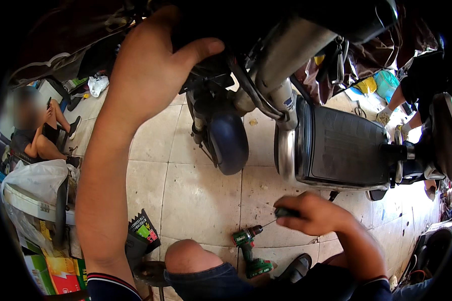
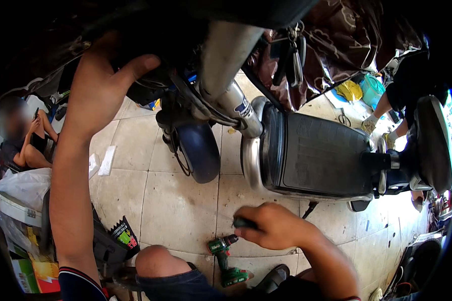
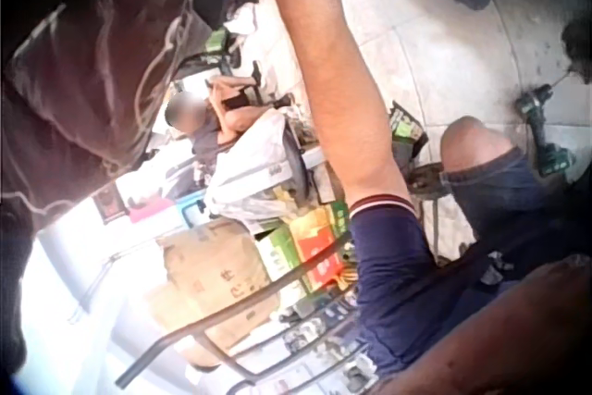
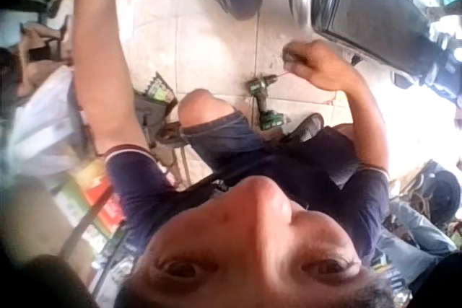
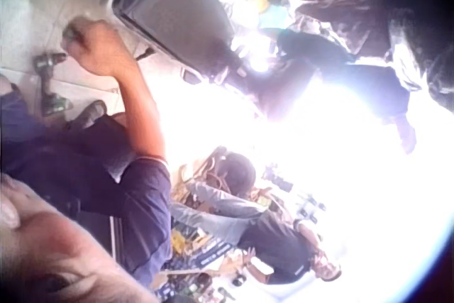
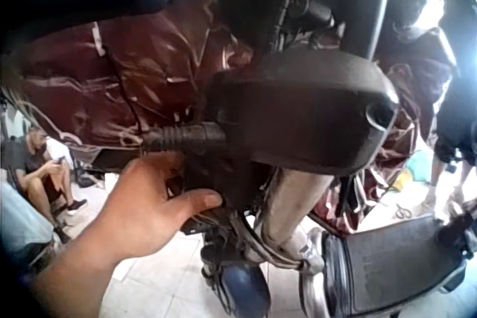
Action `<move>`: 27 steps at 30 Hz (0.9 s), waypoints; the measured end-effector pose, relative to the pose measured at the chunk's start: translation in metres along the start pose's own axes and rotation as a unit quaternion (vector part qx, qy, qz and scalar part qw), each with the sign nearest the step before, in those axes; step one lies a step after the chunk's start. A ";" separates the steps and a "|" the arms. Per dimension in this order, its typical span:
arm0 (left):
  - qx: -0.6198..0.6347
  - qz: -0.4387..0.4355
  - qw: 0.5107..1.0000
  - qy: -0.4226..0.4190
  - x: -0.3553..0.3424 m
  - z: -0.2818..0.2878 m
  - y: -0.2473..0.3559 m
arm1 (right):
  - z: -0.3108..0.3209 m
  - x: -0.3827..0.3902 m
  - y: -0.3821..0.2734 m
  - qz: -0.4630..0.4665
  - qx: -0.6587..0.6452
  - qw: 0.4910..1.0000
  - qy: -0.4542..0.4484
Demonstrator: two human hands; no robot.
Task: The person is repairing the electrical system of a scooter. They connect wires under the seat, secure them with a zip tie, and then use a screwdriver to tighten a screw on the scooter's frame.
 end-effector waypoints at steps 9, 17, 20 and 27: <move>-0.022 0.012 1.000 -0.002 -0.001 0.000 -0.004 | 0.026 -0.027 -0.124 0.137 -0.495 0.829 0.223; -0.008 0.012 1.000 -0.011 -0.002 0.001 -0.003 | 0.024 -0.077 -0.165 0.218 -0.592 0.705 0.325; 0.002 0.013 1.000 -0.019 -0.001 0.004 0.002 | 0.034 -0.086 -0.166 0.235 -0.583 0.710 0.319; 0.076 0.019 0.996 -0.030 -0.004 0.000 -0.003 | 0.064 -0.081 -0.147 0.229 -0.546 0.767 0.248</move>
Point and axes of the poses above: each hand's wrist, its own x-axis away from the middle knuckle, its own z-axis out of the back of the hand, y = z × x, the point moved 6 cm from there along -x, towards the middle knuckle, and after that the axes turned 6 degrees about -z, right-handed, at the moved point
